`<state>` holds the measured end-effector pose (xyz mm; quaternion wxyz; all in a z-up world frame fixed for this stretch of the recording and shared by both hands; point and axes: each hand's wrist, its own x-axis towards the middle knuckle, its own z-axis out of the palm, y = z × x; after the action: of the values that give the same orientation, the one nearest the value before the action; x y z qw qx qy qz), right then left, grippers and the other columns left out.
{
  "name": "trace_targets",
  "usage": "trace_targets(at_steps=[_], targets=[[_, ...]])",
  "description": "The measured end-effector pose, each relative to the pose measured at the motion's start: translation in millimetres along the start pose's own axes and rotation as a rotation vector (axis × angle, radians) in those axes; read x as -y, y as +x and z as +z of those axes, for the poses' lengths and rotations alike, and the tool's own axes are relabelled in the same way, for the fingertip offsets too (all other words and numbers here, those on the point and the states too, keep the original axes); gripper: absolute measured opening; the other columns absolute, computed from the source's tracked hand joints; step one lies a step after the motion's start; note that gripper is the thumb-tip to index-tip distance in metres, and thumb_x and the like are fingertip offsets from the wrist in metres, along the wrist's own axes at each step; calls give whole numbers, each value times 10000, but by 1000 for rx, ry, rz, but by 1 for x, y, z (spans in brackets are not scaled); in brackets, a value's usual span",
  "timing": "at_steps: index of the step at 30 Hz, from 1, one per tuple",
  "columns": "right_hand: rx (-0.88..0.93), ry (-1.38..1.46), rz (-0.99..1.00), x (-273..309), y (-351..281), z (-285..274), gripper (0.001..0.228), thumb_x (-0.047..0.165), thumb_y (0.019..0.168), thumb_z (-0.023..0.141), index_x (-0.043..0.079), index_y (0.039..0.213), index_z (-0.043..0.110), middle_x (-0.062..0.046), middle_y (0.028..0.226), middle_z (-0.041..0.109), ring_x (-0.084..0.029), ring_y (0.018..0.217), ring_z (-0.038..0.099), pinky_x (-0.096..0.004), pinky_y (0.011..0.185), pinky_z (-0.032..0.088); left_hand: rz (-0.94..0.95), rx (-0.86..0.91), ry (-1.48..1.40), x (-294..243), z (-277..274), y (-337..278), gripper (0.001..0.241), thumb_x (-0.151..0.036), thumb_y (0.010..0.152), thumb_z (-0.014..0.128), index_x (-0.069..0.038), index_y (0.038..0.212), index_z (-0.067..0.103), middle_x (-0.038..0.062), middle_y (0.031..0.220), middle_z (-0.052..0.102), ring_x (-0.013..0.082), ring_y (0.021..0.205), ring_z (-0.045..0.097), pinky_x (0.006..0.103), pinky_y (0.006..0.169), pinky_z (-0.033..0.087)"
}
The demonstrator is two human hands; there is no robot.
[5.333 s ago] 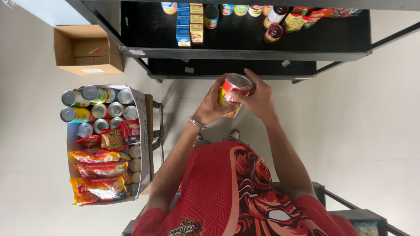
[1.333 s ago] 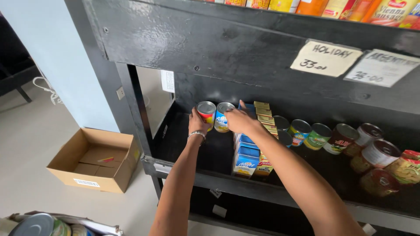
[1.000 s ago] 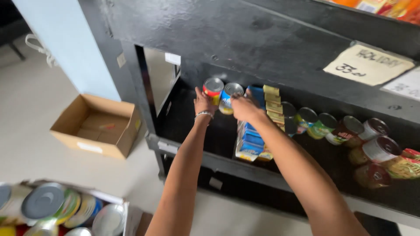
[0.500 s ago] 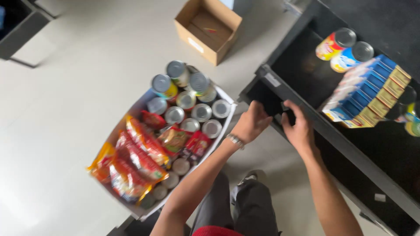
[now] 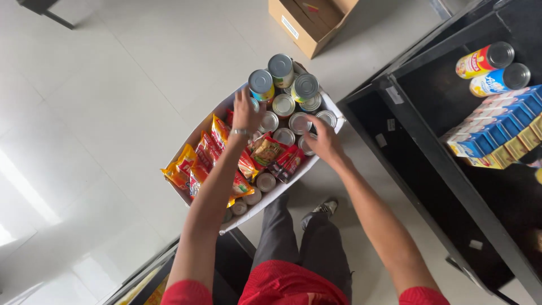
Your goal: Transferring canned goods and food packets from a container onto store shelves.
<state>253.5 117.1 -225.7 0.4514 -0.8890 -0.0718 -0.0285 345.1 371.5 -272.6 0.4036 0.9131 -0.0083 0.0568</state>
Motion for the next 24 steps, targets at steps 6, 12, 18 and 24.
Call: trace_targets(at_steps=[6,12,18,24], targets=[[113,94,128,6,-10,23,448,127,949,702,-8,1362,594,-172,1320,692,-290,1256,653,-392,1074,487,127,2,77,25,28,67,1171,-232,558,958,120,1454,291,396,1431,383,549,1322,360,570,1076,373],[19,138,268,-4,-44,9,474,129,945,708,-2,1381,577,-173,1316,688,-277,1259,652,-396,1074,498,21,76,65,39,44,52,841,-188,751,865,39,1440,440,255,1410,500,433,1315,499,461,1148,439],[-82,92,193,5,-76,-5,549,72,942,731,22,1447,524,-196,1437,617,-295,1342,603,-396,1137,507,46,-42,56,-20,-4,-27,932,-225,744,882,19,1513,414,268,1352,499,463,1254,505,526,1089,430],[-97,-45,195,49,-90,-26,1023,284,698,886,-52,1487,329,-296,1523,350,-430,1363,398,-484,1088,402,288,159,-41,-119,-9,-99,867,-294,759,915,-10,1458,489,230,1311,524,432,1221,517,534,1049,456]])
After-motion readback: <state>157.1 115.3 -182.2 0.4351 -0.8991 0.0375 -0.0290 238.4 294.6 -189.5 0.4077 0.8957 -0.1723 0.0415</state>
